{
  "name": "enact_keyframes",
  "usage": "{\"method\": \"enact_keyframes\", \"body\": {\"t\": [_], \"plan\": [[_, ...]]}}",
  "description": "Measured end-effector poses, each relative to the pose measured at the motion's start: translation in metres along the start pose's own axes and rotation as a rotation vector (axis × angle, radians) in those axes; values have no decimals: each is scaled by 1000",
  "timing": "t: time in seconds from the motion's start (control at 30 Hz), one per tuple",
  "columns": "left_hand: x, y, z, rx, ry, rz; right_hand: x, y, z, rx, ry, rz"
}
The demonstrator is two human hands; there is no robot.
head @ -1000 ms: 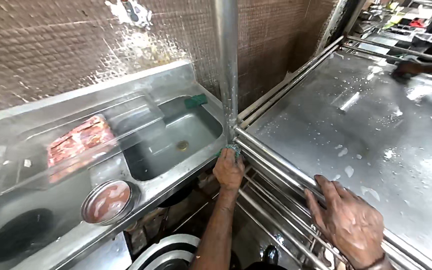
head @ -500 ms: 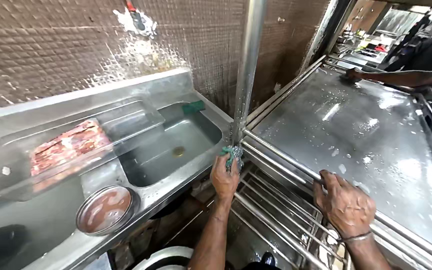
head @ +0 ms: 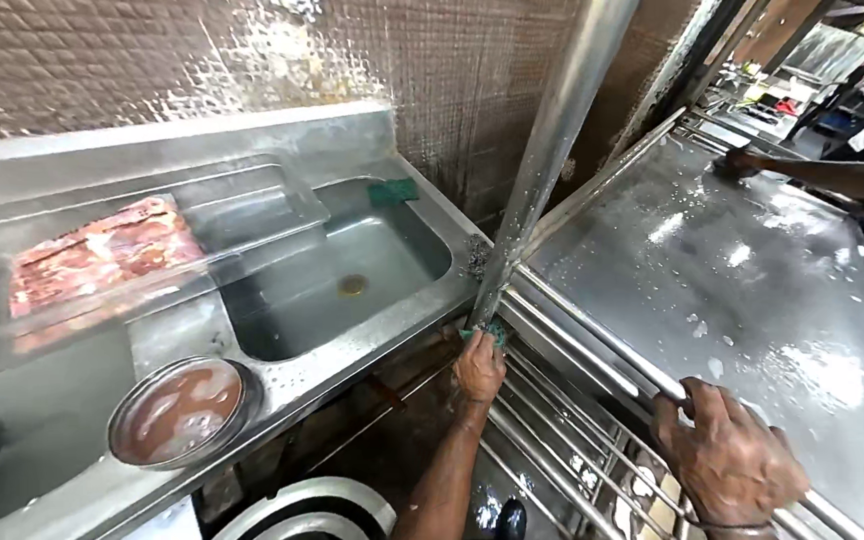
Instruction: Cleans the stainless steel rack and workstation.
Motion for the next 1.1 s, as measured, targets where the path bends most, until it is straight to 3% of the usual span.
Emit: {"method": "enact_keyframes", "body": {"t": [0.13, 0.37, 0.57, 0.7, 0.93, 1.0, 1.07, 1.1], "plan": [[16, 5, -16, 54, -219, -116, 0, 0, 1, 19, -16, -27], [111, 26, -44, -51, -585, -509, -1, -1, 1, 28, -16, -46], [96, 38, -65, -129, -319, -526, -4, -3, 0, 42, 7, 6], [94, 40, -69, -117, -286, -502, -4, -1, 1, 28, 18, 7], [90, 46, -65, -24, -176, -231, -1, 4, 4, 2, 60, 48], [68, 35, -41, 88, -101, -21, 0, 4, 3, 12, 76, 73], [29, 5, 6, 294, -103, 235, -1, 2, 2, 27, 76, 84], [14, -15, 32, 406, -173, 288, -1, 2, 2, 30, 77, 89]]}}
Point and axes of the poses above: each hand's wrist, its own y-axis towards the middle knuckle, its own x-axis out of the back of the hand, z = x × y, the point moved 10 cm from there along y, towards the middle knuckle, and after that the axes turned 7 degrees about -z, right-handed, at the moved point
